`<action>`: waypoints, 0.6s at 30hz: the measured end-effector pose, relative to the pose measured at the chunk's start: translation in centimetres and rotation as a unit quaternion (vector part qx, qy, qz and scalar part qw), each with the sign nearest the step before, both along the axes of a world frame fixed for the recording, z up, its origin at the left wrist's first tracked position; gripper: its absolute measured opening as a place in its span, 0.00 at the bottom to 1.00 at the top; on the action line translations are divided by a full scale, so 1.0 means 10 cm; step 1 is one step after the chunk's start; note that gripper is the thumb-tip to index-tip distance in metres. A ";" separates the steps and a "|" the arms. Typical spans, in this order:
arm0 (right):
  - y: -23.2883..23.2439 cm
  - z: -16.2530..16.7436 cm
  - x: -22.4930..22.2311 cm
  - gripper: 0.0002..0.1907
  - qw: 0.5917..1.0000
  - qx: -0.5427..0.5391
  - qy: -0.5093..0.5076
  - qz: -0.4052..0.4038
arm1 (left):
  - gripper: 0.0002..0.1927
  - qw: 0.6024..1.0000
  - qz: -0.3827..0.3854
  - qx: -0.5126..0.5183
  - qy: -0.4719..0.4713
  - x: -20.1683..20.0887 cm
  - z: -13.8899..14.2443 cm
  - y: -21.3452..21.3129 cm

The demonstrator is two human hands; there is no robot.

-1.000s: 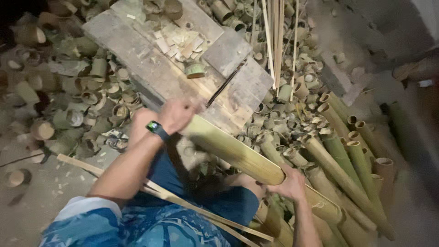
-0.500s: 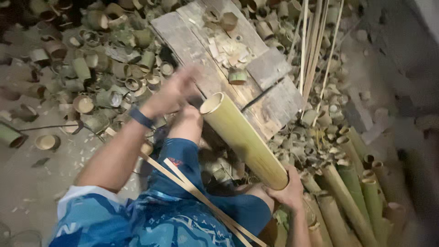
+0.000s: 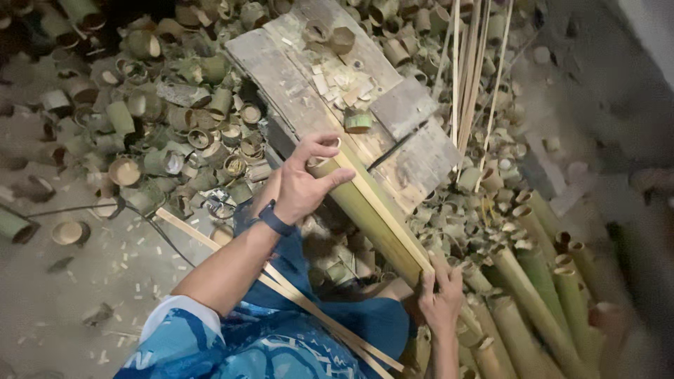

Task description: The person sits on the floor and splits bamboo culms into strips by pressing them against a fixed blade set in a low wooden bench, then places the split strips onto a large pile beside them and reaches for the next culm.

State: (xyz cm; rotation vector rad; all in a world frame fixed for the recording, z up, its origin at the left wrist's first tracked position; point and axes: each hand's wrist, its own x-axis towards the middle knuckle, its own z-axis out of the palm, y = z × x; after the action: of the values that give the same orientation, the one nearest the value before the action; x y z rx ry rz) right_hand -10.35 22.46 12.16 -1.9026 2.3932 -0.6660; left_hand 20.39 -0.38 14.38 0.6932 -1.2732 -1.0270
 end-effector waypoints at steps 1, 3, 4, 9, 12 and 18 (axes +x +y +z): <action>0.01 -0.01 0.04 0.18 1.000 0.003 0.026 -0.012 | 0.20 1.000 0.000 -0.002 0.002 -0.01 -0.02 0.00; 0.13 -0.08 0.19 0.21 0.984 -0.087 0.151 -0.032 | 0.18 1.000 0.000 -0.006 0.005 -0.03 -0.07 0.01; 0.19 -0.13 0.26 0.22 0.968 -0.130 0.213 -0.041 | 0.18 1.000 -0.006 0.003 0.016 -0.03 -0.09 0.00; 0.37 -0.53 0.81 0.20 0.562 -0.017 -0.763 -0.319 | 0.18 1.000 0.000 0.016 -0.007 -0.01 -0.07 0.01; 0.09 -0.59 0.84 0.22 0.346 -0.162 -0.868 -0.316 | 0.18 1.000 -0.003 -0.002 -0.019 0.03 -0.04 0.07; -0.11 -0.23 0.53 0.27 0.349 -0.293 -0.780 -0.429 | 0.21 0.999 -0.041 0.008 0.024 -0.07 -0.23 0.12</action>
State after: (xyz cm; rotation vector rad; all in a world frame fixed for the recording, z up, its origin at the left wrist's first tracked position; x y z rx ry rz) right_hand -5.05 21.34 9.83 0.7315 1.2050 -2.0279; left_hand 19.66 0.87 12.06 0.6295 -1.2615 -1.1142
